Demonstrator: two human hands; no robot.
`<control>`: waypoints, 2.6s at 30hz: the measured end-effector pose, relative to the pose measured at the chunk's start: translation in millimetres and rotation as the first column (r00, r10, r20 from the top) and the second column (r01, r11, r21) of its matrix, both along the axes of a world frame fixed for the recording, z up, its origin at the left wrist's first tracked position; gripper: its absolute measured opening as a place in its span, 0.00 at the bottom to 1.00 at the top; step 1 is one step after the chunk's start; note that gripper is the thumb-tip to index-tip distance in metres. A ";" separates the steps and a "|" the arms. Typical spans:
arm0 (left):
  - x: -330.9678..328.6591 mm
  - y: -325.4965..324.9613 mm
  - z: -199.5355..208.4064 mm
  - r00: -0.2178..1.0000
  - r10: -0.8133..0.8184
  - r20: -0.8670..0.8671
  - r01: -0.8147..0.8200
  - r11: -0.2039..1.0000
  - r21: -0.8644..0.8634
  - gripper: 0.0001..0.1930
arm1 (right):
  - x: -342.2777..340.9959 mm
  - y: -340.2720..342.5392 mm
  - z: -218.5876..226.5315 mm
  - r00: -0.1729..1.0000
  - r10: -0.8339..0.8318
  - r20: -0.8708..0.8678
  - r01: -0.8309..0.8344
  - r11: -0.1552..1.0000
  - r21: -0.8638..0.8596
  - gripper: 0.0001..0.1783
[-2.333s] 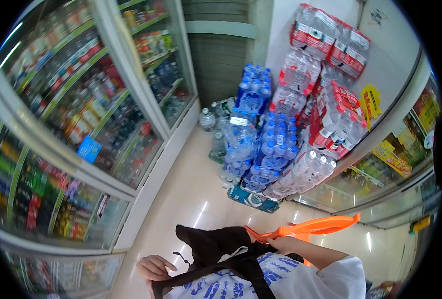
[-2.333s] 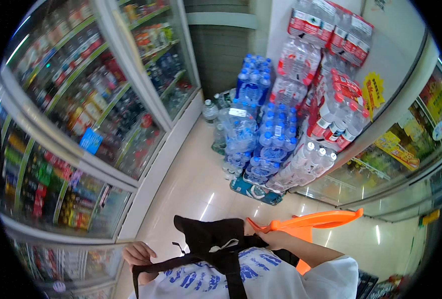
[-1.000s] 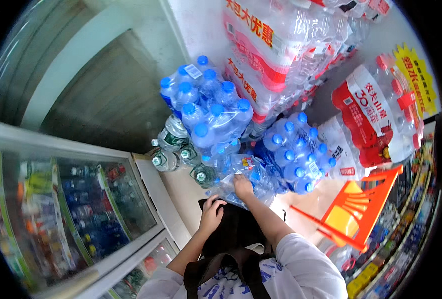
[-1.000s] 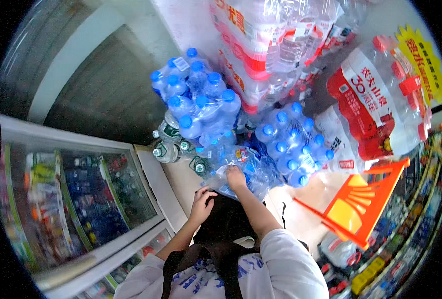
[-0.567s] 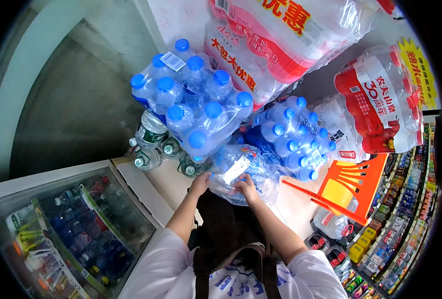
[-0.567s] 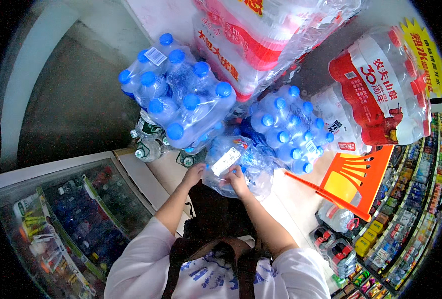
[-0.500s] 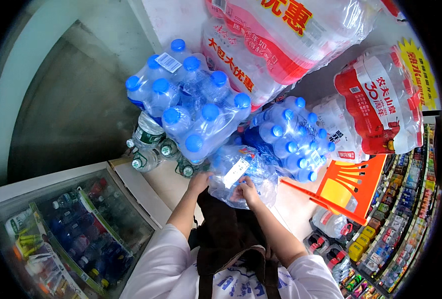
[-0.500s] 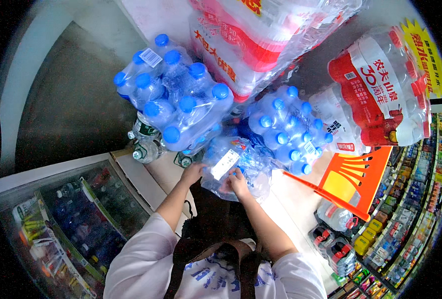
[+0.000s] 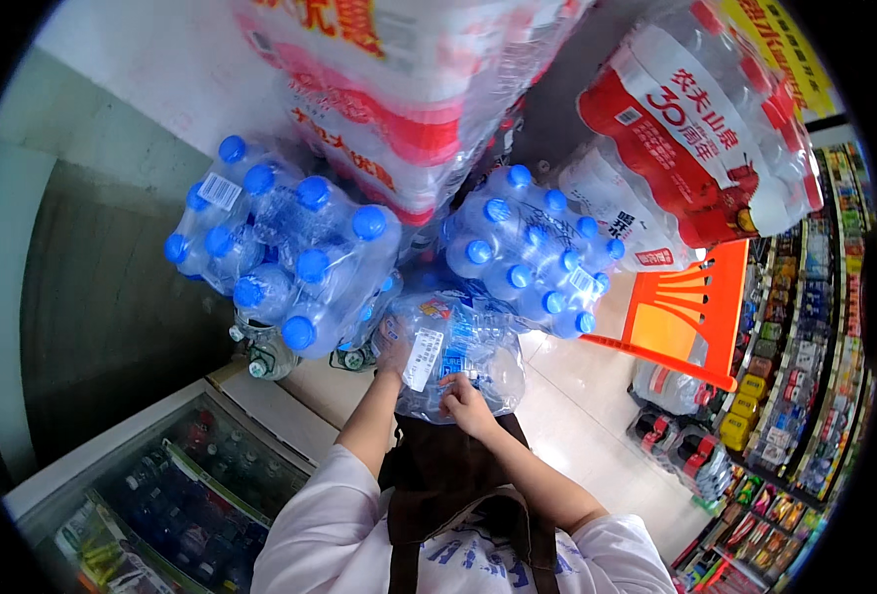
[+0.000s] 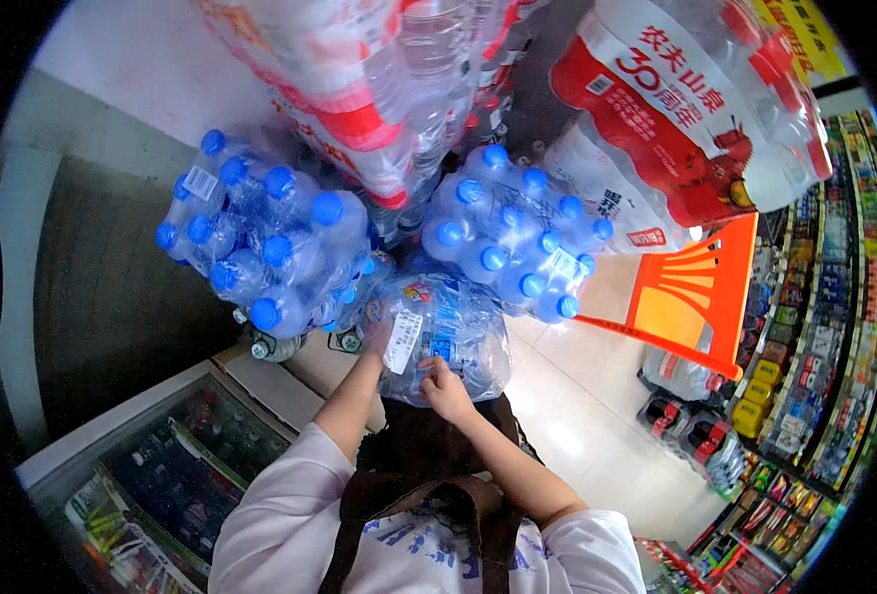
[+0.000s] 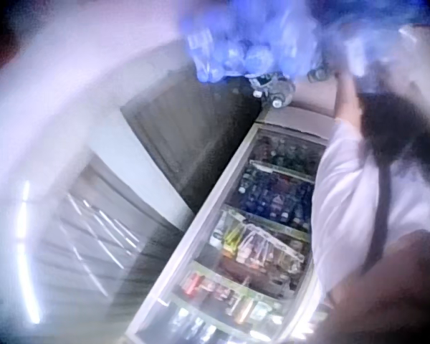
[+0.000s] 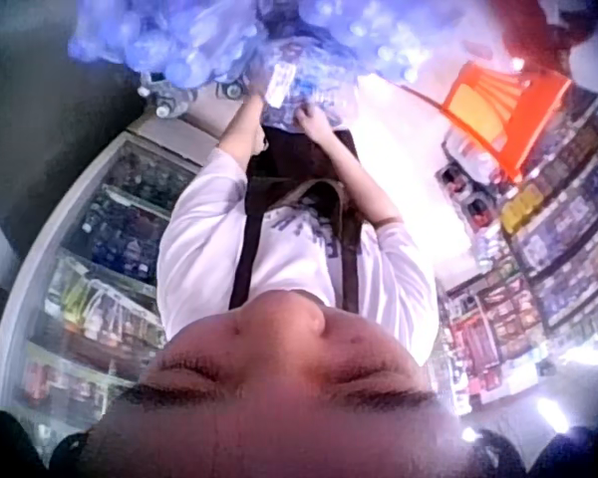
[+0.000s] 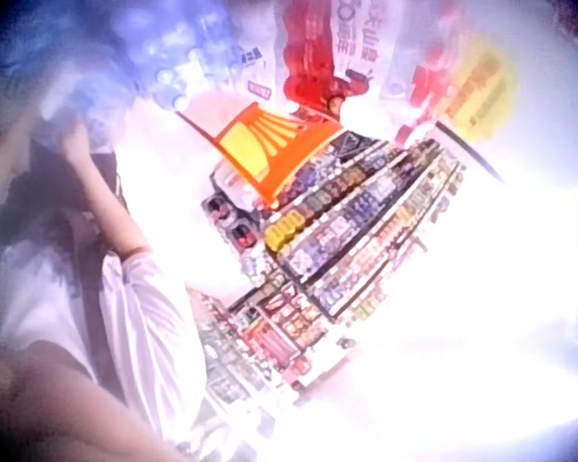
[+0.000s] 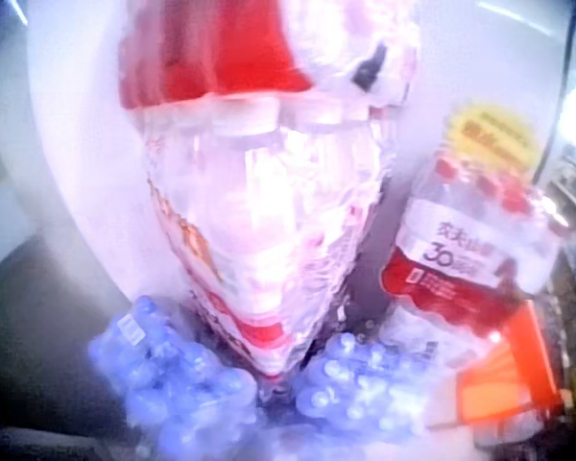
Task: The person wipes several plastic water bottles with a blue cloth and places them on a store shelf. They handle individual bottles and a six-pack of water, arranging them among other beverages in a retail aisle.
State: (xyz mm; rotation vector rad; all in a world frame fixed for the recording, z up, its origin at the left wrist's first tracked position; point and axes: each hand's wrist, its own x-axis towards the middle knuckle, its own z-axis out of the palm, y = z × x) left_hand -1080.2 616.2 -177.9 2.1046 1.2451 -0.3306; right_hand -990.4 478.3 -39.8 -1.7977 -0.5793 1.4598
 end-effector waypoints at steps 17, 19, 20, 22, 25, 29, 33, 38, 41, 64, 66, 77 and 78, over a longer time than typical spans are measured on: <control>-41.8 41.0 239.9 0.870 -0.343 -0.353 0.358 0.934 -0.025 0.09 | -7.9 24.0 55.6 0.804 0.080 0.589 -0.269 0.933 0.240 0.47; -37.2 40.5 293.6 0.805 -0.488 -0.339 0.507 0.861 -0.037 0.07 | -8.5 36.7 78.0 0.716 0.212 0.665 -0.509 0.810 0.290 0.53; -32.3 38.0 320.6 0.779 -0.558 -0.285 0.566 0.822 -0.061 0.06 | -13.4 41.1 78.1 0.722 0.268 0.638 -0.554 0.776 0.302 0.60; -22.2 30.2 366.8 0.707 -0.686 -0.172 0.679 0.727 -0.108 0.05 | -22.0 50.3 89.0 0.774 0.318 0.548 -0.574 0.717 0.395 0.60; -3.6 23.0 395.2 0.606 -0.778 -0.169 0.761 0.628 -0.161 0.08 | -34.2 37.8 89.7 0.927 0.311 0.208 -0.372 0.710 0.598 0.57; -7.5 23.5 370.9 0.772 -0.621 0.132 0.601 0.782 0.164 0.10 | -26.5 19.4 91.1 0.996 0.062 0.071 -0.092 0.786 0.612 0.55; -39.6 14.5 274.7 0.899 -0.332 0.285 0.327 0.943 0.064 0.08 | 25.3 -23.7 110.2 0.977 -0.152 -0.146 0.207 0.829 0.520 0.54; -14.6 -42.7 197.4 0.675 -0.155 0.722 0.348 0.929 -0.125 0.06 | 65.1 -94.6 102.3 0.829 -0.539 -0.147 0.546 0.724 0.421 0.53; -15.8 -55.0 160.8 0.689 -0.016 0.725 0.050 0.998 -0.025 0.04 | 59.1 -107.8 122.6 0.648 -0.728 -0.224 0.741 0.534 0.407 0.55; 8.5 -6.9 -11.4 0.970 -0.184 0.158 0.196 0.978 -0.067 0.27 | 18.6 -164.0 126.9 0.449 -0.876 -0.175 0.866 0.378 0.328 0.32; 5.3 -5.0 -13.8 0.970 -0.199 0.142 0.210 0.975 -0.066 0.28 | 20.4 -160.7 130.0 0.449 -0.879 -0.161 0.859 0.374 0.349 0.32; -22.6 30.4 88.0 0.988 -0.154 -0.005 0.142 0.924 -0.356 0.25 | 44.9 -144.5 151.6 0.482 -0.876 -0.018 0.793 0.427 0.434 0.47; -25.5 37.2 96.2 0.974 -0.199 -0.111 0.154 0.934 -0.321 0.23 | 50.8 -142.3 155.2 0.508 -0.861 0.025 0.766 0.464 0.446 0.48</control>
